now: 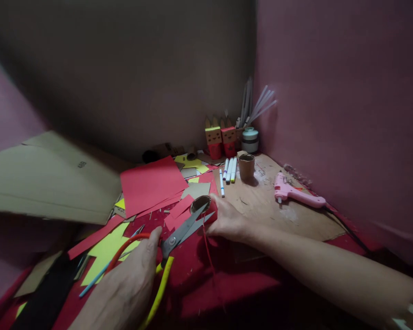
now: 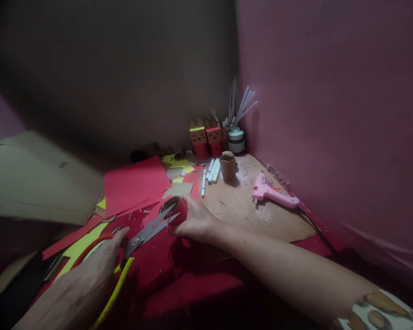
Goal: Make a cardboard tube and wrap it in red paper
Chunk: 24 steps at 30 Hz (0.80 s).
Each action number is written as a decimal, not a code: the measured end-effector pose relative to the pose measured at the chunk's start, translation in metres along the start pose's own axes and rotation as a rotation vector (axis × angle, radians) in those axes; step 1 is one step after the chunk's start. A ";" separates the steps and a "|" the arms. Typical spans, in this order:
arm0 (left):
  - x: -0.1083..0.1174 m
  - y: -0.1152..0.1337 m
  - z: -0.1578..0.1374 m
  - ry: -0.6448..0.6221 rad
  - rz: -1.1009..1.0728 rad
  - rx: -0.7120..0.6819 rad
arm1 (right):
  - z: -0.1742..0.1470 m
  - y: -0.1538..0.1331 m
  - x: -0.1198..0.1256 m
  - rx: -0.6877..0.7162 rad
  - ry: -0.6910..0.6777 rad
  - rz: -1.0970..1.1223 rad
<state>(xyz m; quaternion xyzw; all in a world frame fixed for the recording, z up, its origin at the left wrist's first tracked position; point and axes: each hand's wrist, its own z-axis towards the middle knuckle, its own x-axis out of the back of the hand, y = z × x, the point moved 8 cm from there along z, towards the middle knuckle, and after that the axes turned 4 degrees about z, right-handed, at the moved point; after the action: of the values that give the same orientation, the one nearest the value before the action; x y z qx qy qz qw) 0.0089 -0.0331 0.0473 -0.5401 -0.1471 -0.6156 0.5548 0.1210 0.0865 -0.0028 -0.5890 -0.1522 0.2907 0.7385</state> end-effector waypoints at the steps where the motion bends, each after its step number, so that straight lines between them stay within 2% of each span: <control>1: 0.001 0.004 0.001 0.008 0.055 -0.041 | 0.000 -0.001 -0.003 0.014 -0.033 -0.006; 4: 0.000 0.007 0.004 0.014 0.107 -0.053 | 0.000 -0.001 -0.008 0.080 -0.101 -0.021; 7: -0.004 0.007 0.004 0.004 0.100 -0.064 | -0.001 0.006 -0.004 0.081 -0.067 -0.043; 11: -0.020 0.000 -0.004 -0.129 0.025 -0.023 | -0.001 0.020 0.004 -0.025 -0.016 -0.153; 14: -0.033 -0.005 -0.013 -0.241 0.017 -0.006 | -0.002 0.019 0.006 -0.047 -0.003 -0.230; 24: -0.045 -0.005 -0.018 -0.331 -0.034 -0.009 | -0.006 0.012 0.008 0.010 0.043 -0.264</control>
<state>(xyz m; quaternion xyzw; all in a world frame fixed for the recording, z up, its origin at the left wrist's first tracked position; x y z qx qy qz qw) -0.0136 -0.0218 0.0051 -0.6342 -0.2429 -0.5280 0.5099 0.1278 0.0878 -0.0170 -0.5663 -0.2111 0.1789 0.7764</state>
